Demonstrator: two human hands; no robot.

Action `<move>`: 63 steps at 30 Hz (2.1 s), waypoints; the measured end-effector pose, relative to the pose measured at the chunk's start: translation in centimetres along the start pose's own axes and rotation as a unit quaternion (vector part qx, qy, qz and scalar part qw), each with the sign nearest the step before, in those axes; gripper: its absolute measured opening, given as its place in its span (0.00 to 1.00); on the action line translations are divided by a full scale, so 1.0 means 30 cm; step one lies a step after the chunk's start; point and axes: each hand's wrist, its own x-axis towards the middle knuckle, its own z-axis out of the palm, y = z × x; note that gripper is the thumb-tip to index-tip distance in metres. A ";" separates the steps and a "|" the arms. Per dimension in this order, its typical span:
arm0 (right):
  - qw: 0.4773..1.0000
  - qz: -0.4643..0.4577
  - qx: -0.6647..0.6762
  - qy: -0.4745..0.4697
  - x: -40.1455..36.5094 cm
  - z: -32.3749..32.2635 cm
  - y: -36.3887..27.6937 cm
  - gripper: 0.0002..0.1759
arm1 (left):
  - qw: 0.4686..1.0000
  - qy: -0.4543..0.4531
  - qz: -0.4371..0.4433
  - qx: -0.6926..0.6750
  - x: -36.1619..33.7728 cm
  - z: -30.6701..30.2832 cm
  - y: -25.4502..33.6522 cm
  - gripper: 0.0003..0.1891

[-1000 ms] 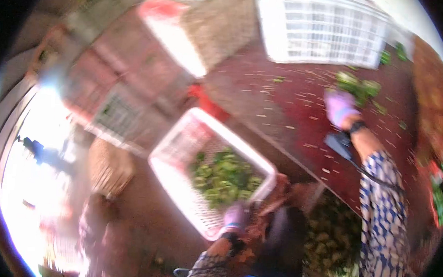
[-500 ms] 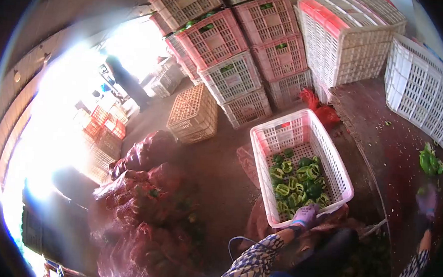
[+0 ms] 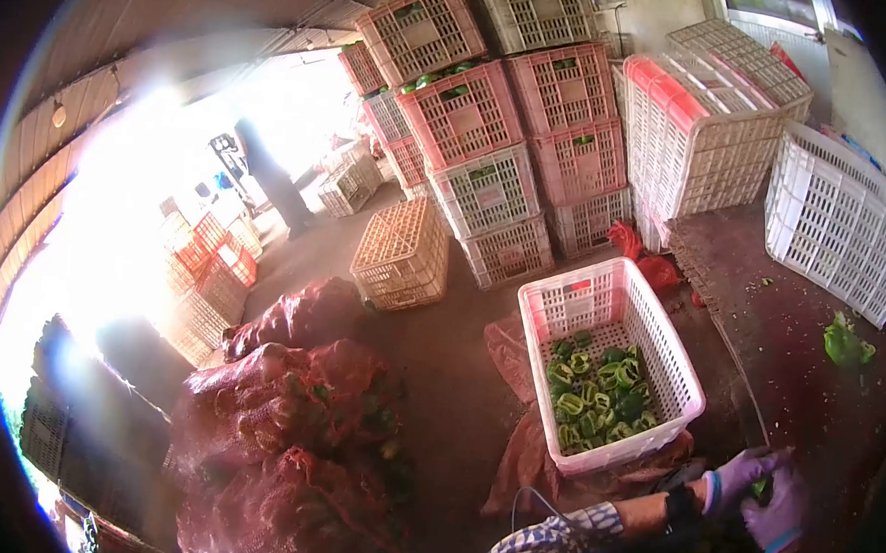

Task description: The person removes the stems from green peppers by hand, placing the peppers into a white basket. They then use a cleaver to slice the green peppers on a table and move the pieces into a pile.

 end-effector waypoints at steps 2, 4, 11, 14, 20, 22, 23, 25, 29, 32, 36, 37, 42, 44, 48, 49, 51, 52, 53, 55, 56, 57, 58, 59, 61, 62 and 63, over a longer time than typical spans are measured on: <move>0.996 0.024 0.012 -0.081 -0.023 -0.036 0.004 0.36 | 0.999 0.012 -0.022 -0.031 -0.007 0.008 0.064 0.21; 0.990 0.062 0.025 -0.127 -0.059 -0.069 -0.009 0.39 | 0.984 0.045 -0.100 -0.138 -0.007 0.042 0.081 0.20; 0.985 0.116 0.071 -0.108 -0.184 -0.028 0.065 0.43 | 0.856 0.025 -0.335 -0.392 -0.061 0.195 0.040 0.19; 0.979 0.152 0.077 -0.110 -0.229 -0.011 0.088 0.45 | 0.845 -0.019 -0.254 -0.471 -0.098 0.233 -0.009 0.18; 0.991 0.118 0.043 -0.045 -0.322 0.063 0.171 0.47 | 0.844 -0.007 -0.332 -0.422 -0.091 0.261 0.029 0.17; 0.992 0.119 -0.003 -0.036 -0.370 0.091 0.214 0.43 | 0.873 -0.001 -0.290 -0.392 -0.095 0.267 0.030 0.18; 0.992 0.119 -0.026 -0.031 -0.387 0.100 0.229 0.41 | 0.876 -0.004 -0.285 -0.389 -0.096 0.266 0.033 0.18; 0.995 0.085 -0.004 -0.053 -0.313 0.006 0.092 0.40 | 0.869 -0.005 -0.294 -0.398 -0.093 0.257 0.047 0.18; 0.992 0.099 0.015 -0.075 -0.289 -0.042 0.011 0.36 | 0.855 0.001 -0.306 -0.419 -0.088 0.230 0.073 0.20; 0.989 0.130 0.026 -0.063 -0.300 -0.030 0.004 0.30 | 0.848 0.010 -0.306 -0.433 -0.084 0.238 0.086 0.21; 0.995 0.089 -0.027 0.039 -0.415 0.089 0.137 0.26 | 0.834 0.021 -0.311 -0.455 -0.084 0.239 0.097 0.23; 0.993 0.121 0.000 0.014 -0.384 0.041 0.085 0.26 | 0.830 0.026 -0.311 -0.463 -0.080 0.239 0.102 0.24; 0.994 0.074 -0.028 0.071 -0.358 0.021 0.055 0.28 | 0.845 0.069 -0.282 -0.450 -0.094 0.264 0.082 0.27; 0.995 0.066 -0.067 0.028 -0.375 0.027 0.077 0.29 | 0.856 0.022 -0.284 -0.432 -0.123 0.329 -0.032 0.27; 0.995 0.027 -0.091 0.020 -0.398 0.051 0.093 0.27 | 0.883 0.021 -0.253 -0.396 -0.149 0.317 0.028 0.25; 0.996 0.031 -0.084 0.006 -0.393 0.043 0.078 0.26 | 0.874 0.015 -0.265 -0.408 -0.158 0.317 0.031 0.24; 0.997 0.046 -0.055 -0.013 -0.396 0.036 0.080 0.23 | 0.867 0.009 -0.269 -0.418 -0.173 0.317 0.038 0.21; 0.998 0.057 -0.031 -0.018 -0.402 0.036 0.096 0.21 | 0.871 0.009 -0.263 -0.416 -0.177 0.316 0.046 0.18; 0.997 0.068 -0.008 -0.024 -0.407 0.034 0.108 0.19 | 0.886 0.016 -0.237 -0.399 -0.180 0.320 0.057 0.16; 0.998 0.051 0.017 -0.021 -0.400 0.016 0.115 0.17 | 0.880 0.014 -0.225 -0.418 -0.163 0.292 0.135 0.13; 0.998 0.042 0.030 -0.019 -0.399 0.008 0.118 0.17 | 0.859 0.006 -0.238 -0.453 -0.135 0.246 0.213 0.11; 0.996 0.062 0.050 -0.035 -0.401 0.004 0.129 0.17 | 0.853 0.005 -0.245 -0.461 -0.127 0.237 0.234 0.10; 0.993 0.082 0.071 -0.051 -0.403 0.001 0.143 0.18 | 0.847 0.004 -0.252 -0.468 -0.119 0.228 0.255 0.09; 0.988 0.102 0.091 -0.067 -0.405 -0.003 0.150 0.18 | 0.857 0.009 -0.254 -0.448 -0.117 0.233 0.253 0.08; 0.985 0.104 0.113 -0.078 -0.398 -0.015 0.140 0.18 | 0.885 -0.026 -0.237 -0.401 -0.121 0.259 0.201 0.09; 0.983 0.103 0.125 -0.082 -0.390 -0.019 0.131 0.19 | 0.903 -0.054 -0.211 -0.371 -0.137 0.275 0.157 0.09; 0.986 0.094 0.119 -0.076 -0.383 -0.024 0.116 0.19 | 0.917 -0.071 -0.184 -0.348 -0.141 0.269 0.162 0.09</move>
